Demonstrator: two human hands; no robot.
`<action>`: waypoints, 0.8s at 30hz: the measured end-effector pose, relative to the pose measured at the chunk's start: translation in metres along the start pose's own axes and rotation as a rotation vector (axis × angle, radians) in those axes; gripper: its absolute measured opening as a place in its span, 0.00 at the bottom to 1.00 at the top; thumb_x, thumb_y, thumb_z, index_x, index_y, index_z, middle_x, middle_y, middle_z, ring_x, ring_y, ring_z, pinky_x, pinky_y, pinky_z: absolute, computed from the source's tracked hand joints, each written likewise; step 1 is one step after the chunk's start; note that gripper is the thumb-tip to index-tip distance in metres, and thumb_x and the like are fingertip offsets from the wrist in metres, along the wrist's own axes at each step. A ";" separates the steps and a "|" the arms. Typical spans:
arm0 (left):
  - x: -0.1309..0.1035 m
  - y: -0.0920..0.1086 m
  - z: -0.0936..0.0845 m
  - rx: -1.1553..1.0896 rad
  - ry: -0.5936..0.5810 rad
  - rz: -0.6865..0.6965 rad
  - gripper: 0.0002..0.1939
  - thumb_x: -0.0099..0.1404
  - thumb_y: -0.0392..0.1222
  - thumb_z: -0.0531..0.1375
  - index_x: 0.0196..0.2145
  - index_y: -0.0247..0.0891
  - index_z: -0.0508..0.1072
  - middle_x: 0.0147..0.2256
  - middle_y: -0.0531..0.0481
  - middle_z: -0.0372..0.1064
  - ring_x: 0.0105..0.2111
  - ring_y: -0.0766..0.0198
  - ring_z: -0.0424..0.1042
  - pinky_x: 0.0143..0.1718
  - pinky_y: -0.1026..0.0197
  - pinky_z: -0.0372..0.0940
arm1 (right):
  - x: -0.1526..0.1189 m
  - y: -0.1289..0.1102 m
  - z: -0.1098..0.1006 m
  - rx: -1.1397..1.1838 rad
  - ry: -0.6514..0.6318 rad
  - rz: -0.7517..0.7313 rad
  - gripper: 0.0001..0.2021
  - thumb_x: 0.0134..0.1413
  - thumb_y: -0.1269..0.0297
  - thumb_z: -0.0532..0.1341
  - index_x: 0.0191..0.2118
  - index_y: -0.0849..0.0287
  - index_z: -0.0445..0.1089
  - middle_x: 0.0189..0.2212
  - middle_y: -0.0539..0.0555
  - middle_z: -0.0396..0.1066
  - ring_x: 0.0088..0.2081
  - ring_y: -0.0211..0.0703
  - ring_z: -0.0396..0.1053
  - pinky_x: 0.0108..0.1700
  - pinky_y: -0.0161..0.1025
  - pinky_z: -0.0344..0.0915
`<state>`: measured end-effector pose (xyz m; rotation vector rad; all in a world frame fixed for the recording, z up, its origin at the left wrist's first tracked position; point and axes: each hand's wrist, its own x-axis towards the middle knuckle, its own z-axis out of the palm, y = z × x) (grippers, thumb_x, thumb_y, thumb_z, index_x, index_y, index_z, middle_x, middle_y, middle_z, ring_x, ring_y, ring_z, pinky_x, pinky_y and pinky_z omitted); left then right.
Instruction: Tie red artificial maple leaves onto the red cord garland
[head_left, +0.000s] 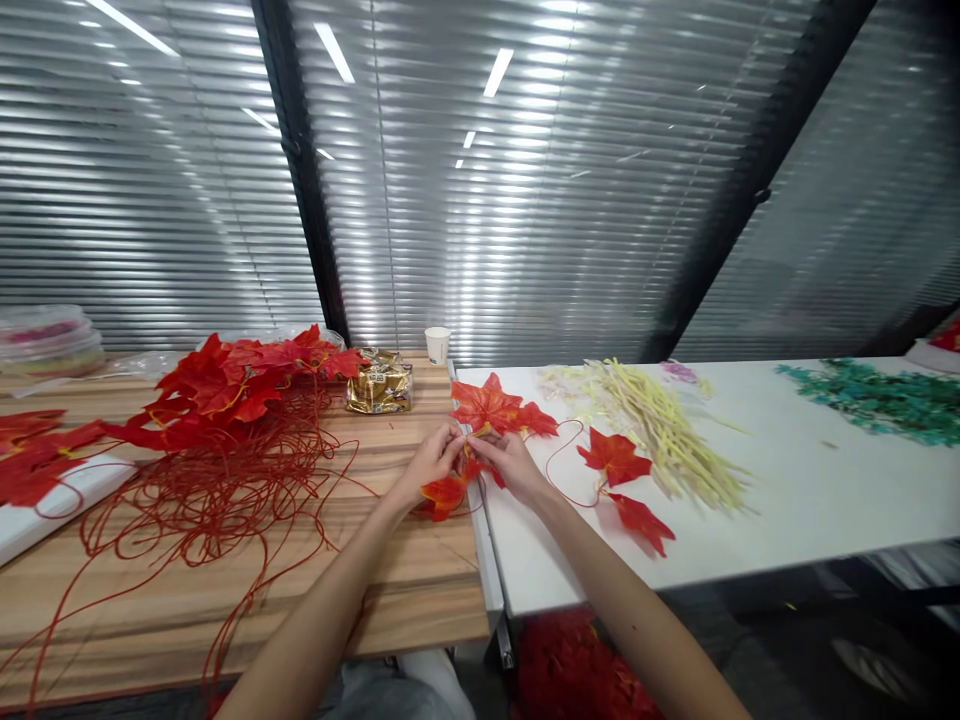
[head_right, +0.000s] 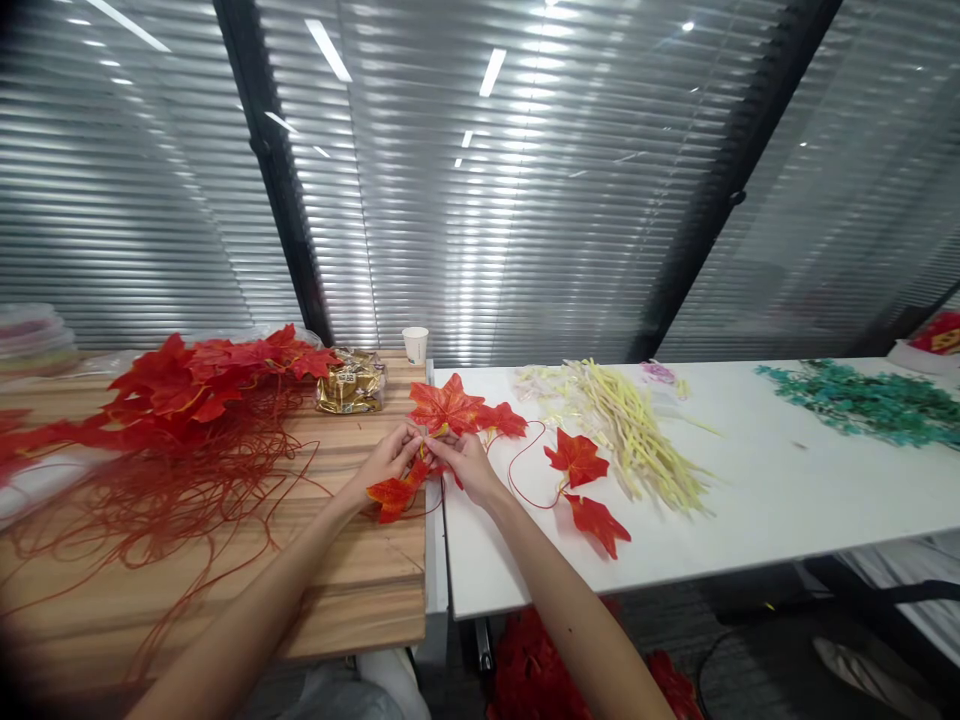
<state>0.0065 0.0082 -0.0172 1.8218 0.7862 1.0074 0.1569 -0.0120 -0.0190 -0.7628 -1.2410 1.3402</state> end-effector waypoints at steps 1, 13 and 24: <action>0.000 -0.001 0.000 0.020 0.007 -0.003 0.14 0.64 0.50 0.48 0.30 0.36 0.60 0.27 0.51 0.63 0.26 0.68 0.63 0.29 0.64 0.58 | 0.000 0.001 -0.001 0.007 -0.006 0.006 0.11 0.44 0.58 0.65 0.31 0.61 0.71 0.24 0.51 0.69 0.26 0.36 0.65 0.30 0.34 0.63; -0.003 0.014 0.003 -0.223 0.003 -0.067 0.16 0.62 0.53 0.50 0.29 0.36 0.59 0.23 0.54 0.60 0.23 0.70 0.62 0.27 0.65 0.60 | -0.003 -0.007 0.004 0.044 -0.092 -0.016 0.11 0.47 0.57 0.63 0.33 0.59 0.70 0.29 0.53 0.70 0.29 0.40 0.69 0.37 0.40 0.66; -0.001 0.014 0.003 -0.313 0.009 -0.102 0.16 0.56 0.52 0.58 0.30 0.33 0.67 0.26 0.50 0.66 0.26 0.68 0.65 0.28 0.66 0.60 | -0.001 -0.001 -0.002 -0.004 0.082 -0.016 0.12 0.42 0.57 0.65 0.30 0.60 0.70 0.25 0.51 0.68 0.27 0.37 0.65 0.31 0.35 0.63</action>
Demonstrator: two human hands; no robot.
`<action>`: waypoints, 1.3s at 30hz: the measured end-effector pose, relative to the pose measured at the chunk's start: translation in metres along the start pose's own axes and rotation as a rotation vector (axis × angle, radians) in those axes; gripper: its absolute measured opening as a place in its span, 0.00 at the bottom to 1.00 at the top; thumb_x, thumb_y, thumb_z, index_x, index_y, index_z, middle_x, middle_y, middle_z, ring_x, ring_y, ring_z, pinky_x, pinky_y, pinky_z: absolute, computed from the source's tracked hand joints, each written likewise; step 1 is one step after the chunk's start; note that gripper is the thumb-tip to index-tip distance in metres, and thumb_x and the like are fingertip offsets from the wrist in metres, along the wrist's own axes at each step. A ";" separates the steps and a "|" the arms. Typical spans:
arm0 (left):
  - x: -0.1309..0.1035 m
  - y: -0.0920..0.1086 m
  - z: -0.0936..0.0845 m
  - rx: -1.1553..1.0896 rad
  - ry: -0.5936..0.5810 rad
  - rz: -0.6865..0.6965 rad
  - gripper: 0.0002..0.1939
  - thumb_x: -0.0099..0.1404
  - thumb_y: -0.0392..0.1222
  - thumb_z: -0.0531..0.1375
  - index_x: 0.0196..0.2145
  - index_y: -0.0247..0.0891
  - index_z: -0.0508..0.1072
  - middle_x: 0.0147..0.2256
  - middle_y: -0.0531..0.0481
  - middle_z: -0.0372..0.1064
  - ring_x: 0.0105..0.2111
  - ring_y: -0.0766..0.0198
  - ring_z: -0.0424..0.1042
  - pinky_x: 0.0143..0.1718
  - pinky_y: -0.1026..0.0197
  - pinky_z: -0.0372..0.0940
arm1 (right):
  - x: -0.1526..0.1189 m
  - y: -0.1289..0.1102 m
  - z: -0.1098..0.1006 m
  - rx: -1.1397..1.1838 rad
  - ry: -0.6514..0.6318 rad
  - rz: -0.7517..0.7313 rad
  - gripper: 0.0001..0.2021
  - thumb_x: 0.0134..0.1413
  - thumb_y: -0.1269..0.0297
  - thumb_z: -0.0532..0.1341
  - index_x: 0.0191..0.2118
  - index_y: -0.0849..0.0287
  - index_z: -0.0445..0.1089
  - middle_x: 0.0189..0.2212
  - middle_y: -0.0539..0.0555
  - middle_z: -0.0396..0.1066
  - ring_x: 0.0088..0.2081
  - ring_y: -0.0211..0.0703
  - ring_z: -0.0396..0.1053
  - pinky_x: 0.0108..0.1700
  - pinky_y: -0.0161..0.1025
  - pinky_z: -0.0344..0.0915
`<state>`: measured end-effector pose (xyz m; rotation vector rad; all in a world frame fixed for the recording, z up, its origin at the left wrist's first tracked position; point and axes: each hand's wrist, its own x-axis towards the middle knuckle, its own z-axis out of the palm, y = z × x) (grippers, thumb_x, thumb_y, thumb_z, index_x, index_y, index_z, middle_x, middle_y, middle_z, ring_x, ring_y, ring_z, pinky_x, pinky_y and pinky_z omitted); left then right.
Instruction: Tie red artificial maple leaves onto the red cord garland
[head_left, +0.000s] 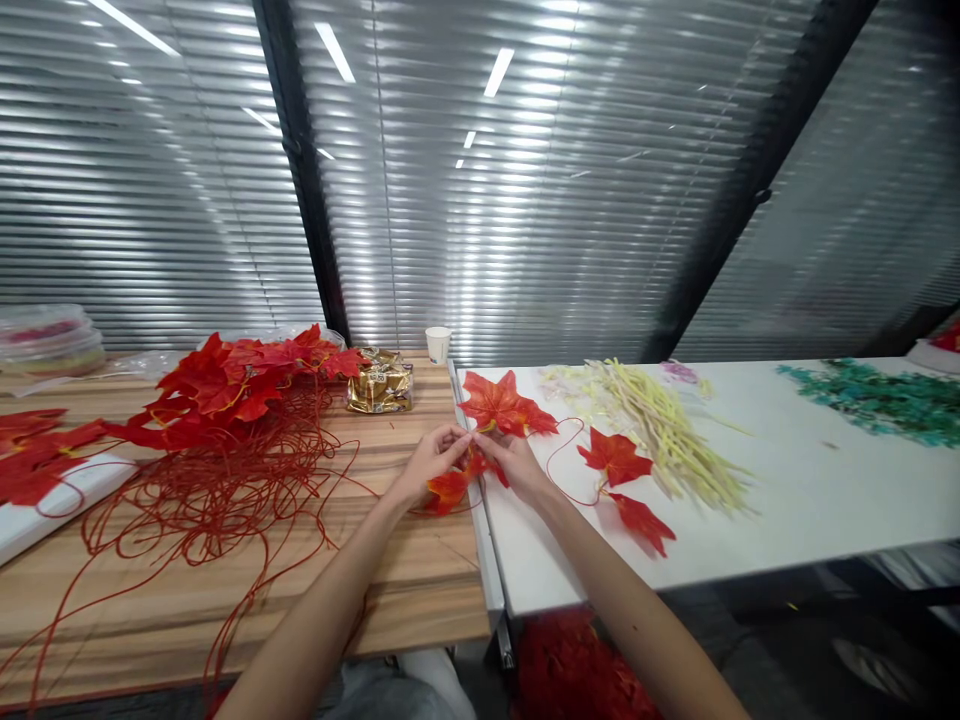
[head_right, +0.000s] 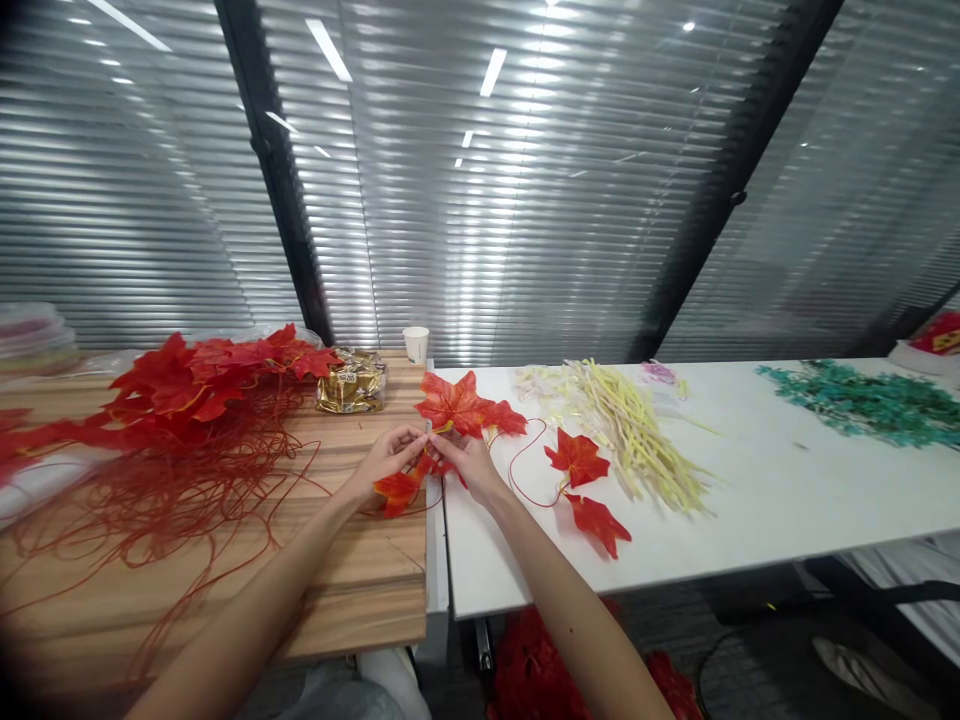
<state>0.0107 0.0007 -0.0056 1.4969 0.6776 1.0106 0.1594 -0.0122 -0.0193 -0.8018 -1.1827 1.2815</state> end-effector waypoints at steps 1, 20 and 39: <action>0.002 -0.001 -0.001 -0.021 0.020 0.002 0.17 0.55 0.52 0.59 0.30 0.33 0.67 0.25 0.50 0.67 0.25 0.68 0.65 0.27 0.65 0.60 | 0.000 -0.001 0.001 -0.002 0.000 0.007 0.12 0.42 0.57 0.65 0.30 0.60 0.70 0.24 0.50 0.67 0.26 0.36 0.64 0.29 0.34 0.62; 0.000 0.008 -0.002 -0.318 0.178 -0.174 0.18 0.43 0.45 0.68 0.30 0.32 0.73 0.29 0.49 0.72 0.28 0.68 0.69 0.32 0.66 0.62 | -0.005 -0.006 0.006 0.002 0.014 -0.018 0.13 0.39 0.63 0.67 0.36 0.57 0.73 0.38 0.53 0.72 0.42 0.46 0.68 0.46 0.44 0.64; 0.004 -0.004 -0.014 -0.201 0.052 -0.119 0.14 0.46 0.45 0.67 0.28 0.33 0.74 0.27 0.49 0.70 0.27 0.69 0.67 0.30 0.66 0.60 | -0.006 -0.009 0.005 0.008 0.011 0.094 0.13 0.37 0.59 0.66 0.19 0.60 0.64 0.15 0.45 0.55 0.19 0.31 0.51 0.21 0.33 0.47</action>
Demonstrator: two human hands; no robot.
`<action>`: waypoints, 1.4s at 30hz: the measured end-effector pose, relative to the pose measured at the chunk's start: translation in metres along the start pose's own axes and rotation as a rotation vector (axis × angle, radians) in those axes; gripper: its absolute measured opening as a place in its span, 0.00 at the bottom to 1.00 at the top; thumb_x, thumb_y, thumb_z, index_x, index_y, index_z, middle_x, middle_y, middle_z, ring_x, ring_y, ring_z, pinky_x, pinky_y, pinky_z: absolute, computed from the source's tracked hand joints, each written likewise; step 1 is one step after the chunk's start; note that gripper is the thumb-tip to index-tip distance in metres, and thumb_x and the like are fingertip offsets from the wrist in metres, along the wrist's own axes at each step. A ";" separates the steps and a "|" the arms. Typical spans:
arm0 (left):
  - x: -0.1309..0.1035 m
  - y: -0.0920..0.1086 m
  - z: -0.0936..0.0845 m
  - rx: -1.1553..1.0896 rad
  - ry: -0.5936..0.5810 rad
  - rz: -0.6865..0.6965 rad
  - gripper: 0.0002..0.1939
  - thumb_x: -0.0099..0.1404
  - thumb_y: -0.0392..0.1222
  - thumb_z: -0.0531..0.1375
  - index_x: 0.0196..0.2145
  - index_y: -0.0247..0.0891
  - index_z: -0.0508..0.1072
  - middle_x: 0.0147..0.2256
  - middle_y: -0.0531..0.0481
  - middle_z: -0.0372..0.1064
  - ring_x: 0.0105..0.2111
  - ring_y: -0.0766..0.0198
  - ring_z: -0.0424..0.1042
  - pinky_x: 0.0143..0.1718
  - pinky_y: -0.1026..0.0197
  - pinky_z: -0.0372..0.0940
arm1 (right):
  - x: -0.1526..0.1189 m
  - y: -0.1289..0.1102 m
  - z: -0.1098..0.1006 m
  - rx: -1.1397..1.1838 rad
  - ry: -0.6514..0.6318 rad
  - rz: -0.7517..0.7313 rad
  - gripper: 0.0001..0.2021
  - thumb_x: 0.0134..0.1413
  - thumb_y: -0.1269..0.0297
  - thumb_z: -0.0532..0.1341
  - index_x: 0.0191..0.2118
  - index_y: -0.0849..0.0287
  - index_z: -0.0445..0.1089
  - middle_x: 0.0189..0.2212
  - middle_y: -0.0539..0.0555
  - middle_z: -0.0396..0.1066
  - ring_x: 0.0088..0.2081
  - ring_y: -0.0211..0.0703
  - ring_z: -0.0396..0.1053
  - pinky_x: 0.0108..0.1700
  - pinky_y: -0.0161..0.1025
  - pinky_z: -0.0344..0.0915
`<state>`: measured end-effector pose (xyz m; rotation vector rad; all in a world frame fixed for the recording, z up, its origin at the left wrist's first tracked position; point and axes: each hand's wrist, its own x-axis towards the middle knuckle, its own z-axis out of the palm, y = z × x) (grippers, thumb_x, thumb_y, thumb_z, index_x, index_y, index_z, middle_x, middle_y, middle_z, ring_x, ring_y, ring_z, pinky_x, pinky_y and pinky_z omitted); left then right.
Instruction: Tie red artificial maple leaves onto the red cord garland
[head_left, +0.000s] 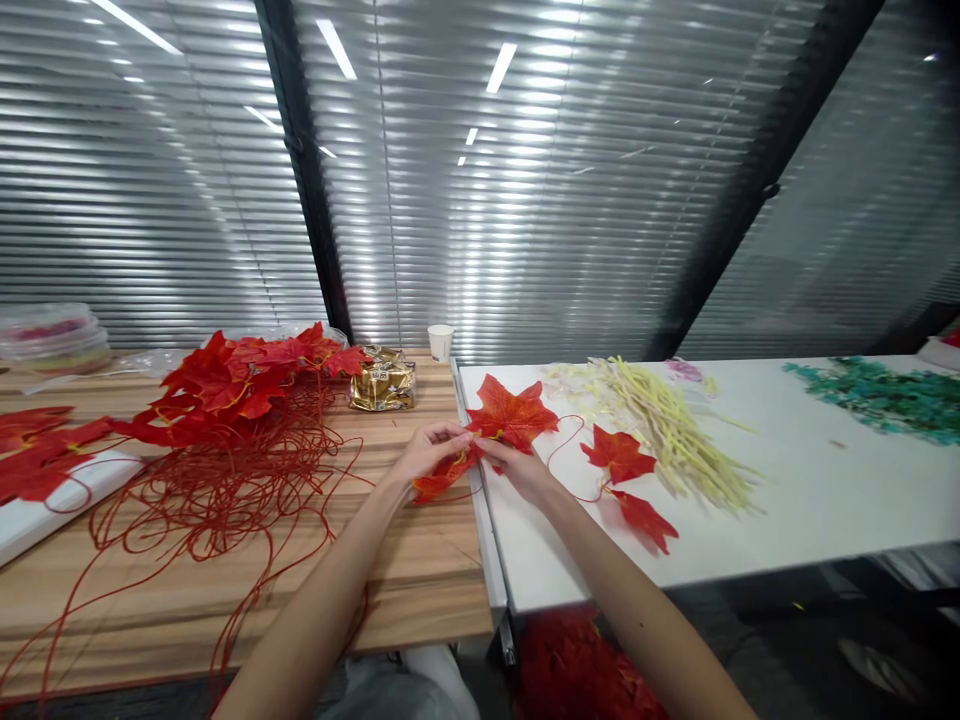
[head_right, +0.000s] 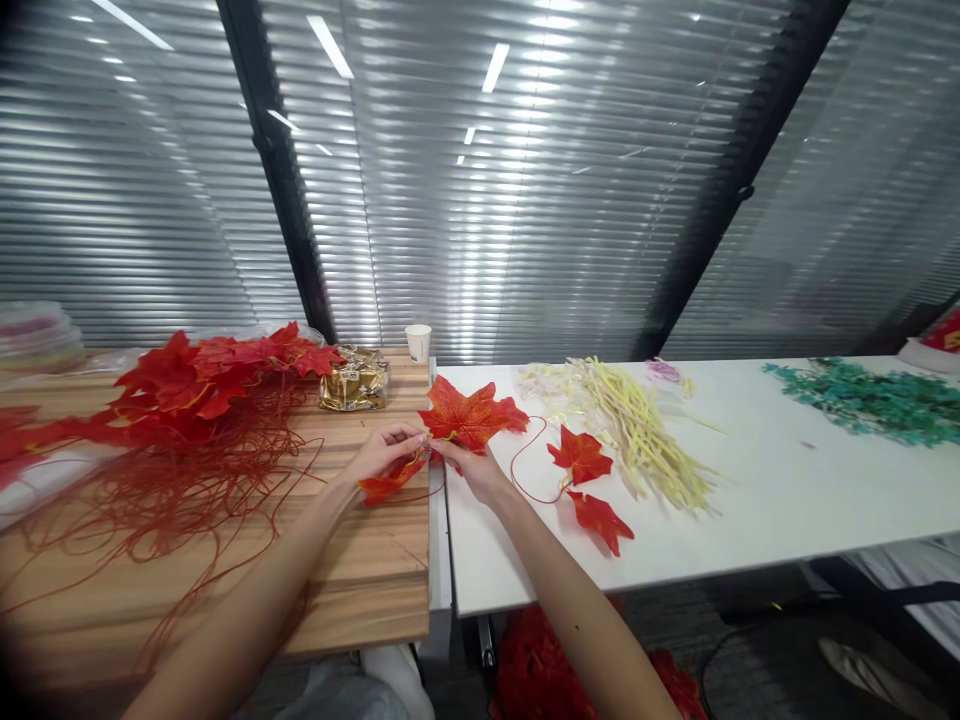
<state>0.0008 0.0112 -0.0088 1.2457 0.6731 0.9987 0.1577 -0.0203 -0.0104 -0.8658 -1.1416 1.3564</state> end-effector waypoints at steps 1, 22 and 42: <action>0.000 0.000 0.000 0.000 -0.004 0.001 0.14 0.46 0.45 0.67 0.28 0.33 0.74 0.27 0.50 0.70 0.27 0.69 0.66 0.30 0.66 0.60 | 0.000 0.000 0.000 0.005 -0.007 0.005 0.13 0.37 0.60 0.66 0.19 0.60 0.63 0.14 0.44 0.53 0.19 0.30 0.48 0.21 0.33 0.45; 0.001 -0.005 0.003 -0.026 0.015 -0.013 0.18 0.40 0.46 0.69 0.26 0.32 0.71 0.23 0.51 0.68 0.23 0.71 0.65 0.26 0.67 0.58 | 0.002 0.010 -0.002 0.088 -0.007 0.113 0.13 0.32 0.61 0.69 0.30 0.57 0.73 0.31 0.50 0.72 0.36 0.40 0.67 0.40 0.38 0.63; -0.003 -0.001 0.007 -0.184 -0.003 -0.057 0.18 0.42 0.43 0.69 0.30 0.30 0.72 0.27 0.49 0.70 0.26 0.69 0.68 0.30 0.67 0.62 | 0.002 0.010 -0.006 -0.041 -0.005 0.032 0.12 0.35 0.59 0.68 0.24 0.59 0.67 0.22 0.49 0.63 0.25 0.35 0.57 0.25 0.34 0.53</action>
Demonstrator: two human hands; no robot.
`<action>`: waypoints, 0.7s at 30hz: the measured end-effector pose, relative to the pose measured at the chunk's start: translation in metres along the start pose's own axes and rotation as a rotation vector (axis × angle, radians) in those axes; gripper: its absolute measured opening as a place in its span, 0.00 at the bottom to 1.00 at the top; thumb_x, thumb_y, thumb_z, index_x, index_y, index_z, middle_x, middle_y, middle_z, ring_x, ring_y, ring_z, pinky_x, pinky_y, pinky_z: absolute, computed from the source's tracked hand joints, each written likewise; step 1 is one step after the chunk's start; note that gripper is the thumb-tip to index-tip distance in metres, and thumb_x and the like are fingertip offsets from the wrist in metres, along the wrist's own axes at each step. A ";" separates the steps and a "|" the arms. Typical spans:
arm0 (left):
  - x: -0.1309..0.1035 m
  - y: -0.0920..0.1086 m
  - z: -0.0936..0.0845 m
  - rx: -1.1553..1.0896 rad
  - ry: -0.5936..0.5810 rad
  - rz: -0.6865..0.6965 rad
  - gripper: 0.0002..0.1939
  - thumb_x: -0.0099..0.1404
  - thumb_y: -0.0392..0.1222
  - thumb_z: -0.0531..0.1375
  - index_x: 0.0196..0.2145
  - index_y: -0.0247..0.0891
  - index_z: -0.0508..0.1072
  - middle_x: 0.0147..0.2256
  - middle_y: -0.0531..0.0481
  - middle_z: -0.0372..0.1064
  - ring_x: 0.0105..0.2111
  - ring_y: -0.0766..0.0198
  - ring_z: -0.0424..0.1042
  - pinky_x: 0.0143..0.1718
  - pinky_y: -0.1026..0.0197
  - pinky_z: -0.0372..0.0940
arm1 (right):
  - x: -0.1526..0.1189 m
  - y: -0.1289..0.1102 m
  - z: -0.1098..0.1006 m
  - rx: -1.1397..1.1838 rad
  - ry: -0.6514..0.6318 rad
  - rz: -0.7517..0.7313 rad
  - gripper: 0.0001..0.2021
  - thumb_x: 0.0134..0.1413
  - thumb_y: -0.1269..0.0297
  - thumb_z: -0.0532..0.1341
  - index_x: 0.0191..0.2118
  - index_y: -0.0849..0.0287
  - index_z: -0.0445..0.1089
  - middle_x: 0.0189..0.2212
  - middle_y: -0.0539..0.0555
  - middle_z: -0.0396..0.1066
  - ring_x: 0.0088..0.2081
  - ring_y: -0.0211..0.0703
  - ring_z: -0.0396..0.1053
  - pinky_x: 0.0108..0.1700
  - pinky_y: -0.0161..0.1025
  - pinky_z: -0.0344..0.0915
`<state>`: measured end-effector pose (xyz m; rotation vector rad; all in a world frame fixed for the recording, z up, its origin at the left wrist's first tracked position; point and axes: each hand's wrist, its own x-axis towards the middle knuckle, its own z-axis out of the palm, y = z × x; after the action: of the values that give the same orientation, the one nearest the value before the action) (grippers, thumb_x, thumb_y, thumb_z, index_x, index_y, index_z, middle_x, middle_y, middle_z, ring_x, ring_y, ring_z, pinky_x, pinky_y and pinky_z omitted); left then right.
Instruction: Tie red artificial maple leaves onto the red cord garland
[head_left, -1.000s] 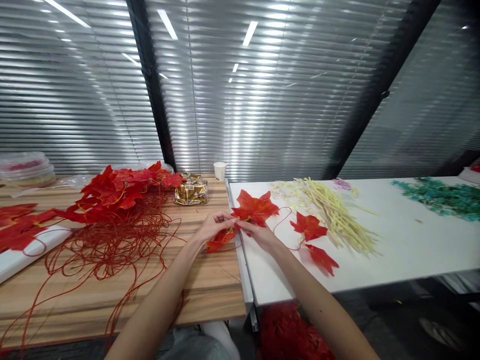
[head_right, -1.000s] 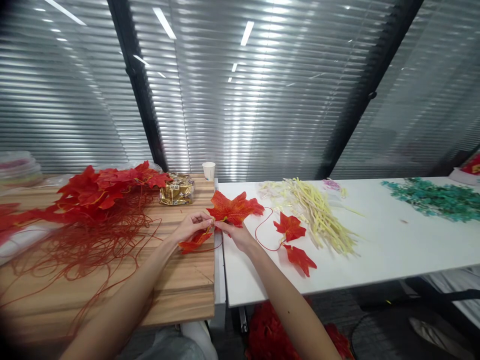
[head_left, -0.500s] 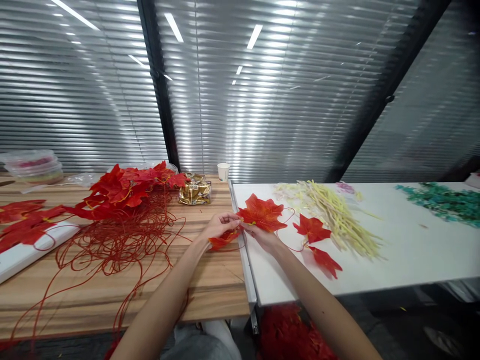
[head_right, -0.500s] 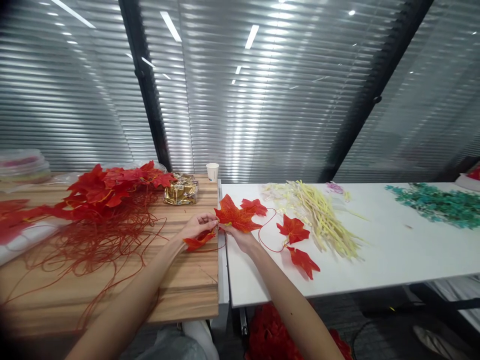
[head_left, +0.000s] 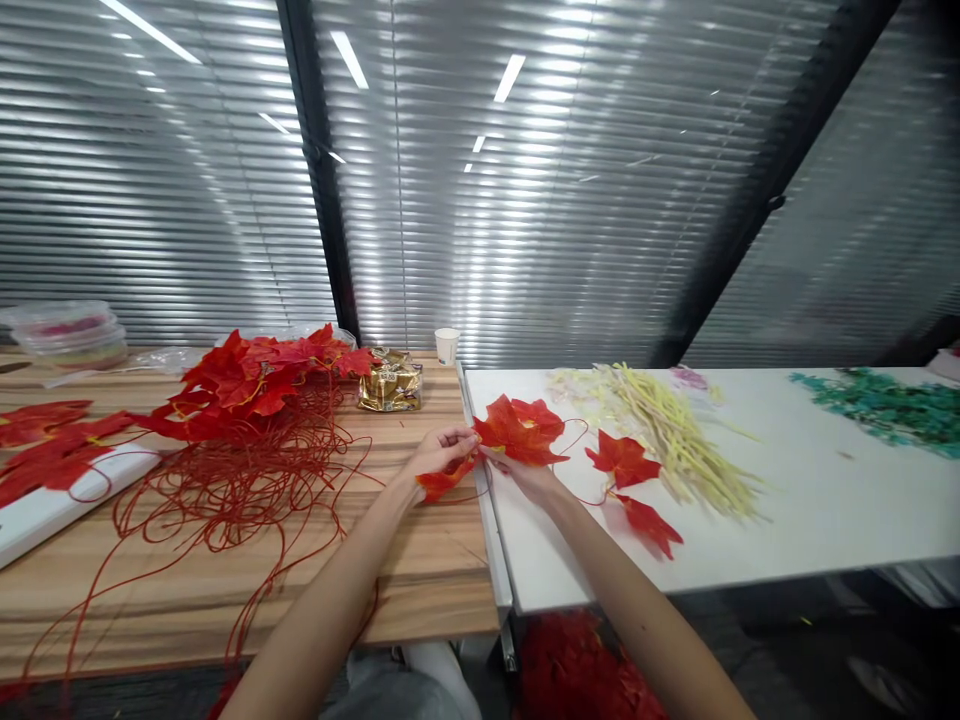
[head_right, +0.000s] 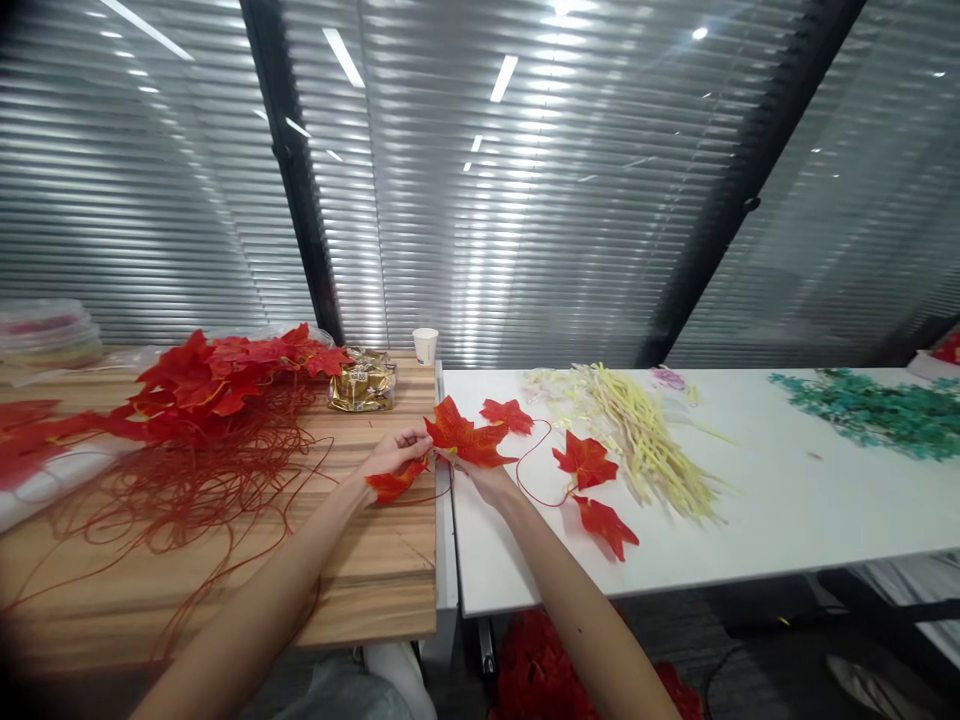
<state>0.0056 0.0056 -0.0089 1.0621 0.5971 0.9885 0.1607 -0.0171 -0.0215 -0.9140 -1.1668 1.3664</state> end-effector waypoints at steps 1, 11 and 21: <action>0.000 -0.001 0.000 -0.004 -0.002 0.001 0.18 0.42 0.43 0.69 0.30 0.30 0.72 0.28 0.48 0.70 0.27 0.69 0.69 0.31 0.67 0.62 | 0.000 -0.001 0.001 0.010 -0.006 0.002 0.12 0.34 0.59 0.68 0.24 0.59 0.66 0.21 0.48 0.61 0.25 0.35 0.56 0.25 0.34 0.53; -0.002 0.001 0.004 0.013 0.038 -0.010 0.18 0.42 0.44 0.69 0.30 0.30 0.72 0.26 0.50 0.69 0.23 0.71 0.67 0.26 0.68 0.60 | 0.000 0.001 0.001 0.059 -0.020 -0.050 0.15 0.33 0.60 0.68 0.20 0.59 0.60 0.18 0.45 0.55 0.21 0.32 0.49 0.23 0.33 0.48; 0.000 -0.001 0.002 -0.005 -0.039 -0.019 0.17 0.41 0.43 0.69 0.23 0.31 0.68 0.20 0.54 0.66 0.20 0.73 0.65 0.23 0.70 0.59 | 0.007 0.023 -0.011 0.005 0.028 -0.128 0.13 0.35 0.57 0.67 0.26 0.58 0.67 0.26 0.51 0.68 0.26 0.37 0.61 0.27 0.36 0.60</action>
<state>0.0072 0.0046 -0.0087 1.0675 0.5722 0.9500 0.1649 -0.0079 -0.0457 -0.8385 -1.1797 1.2490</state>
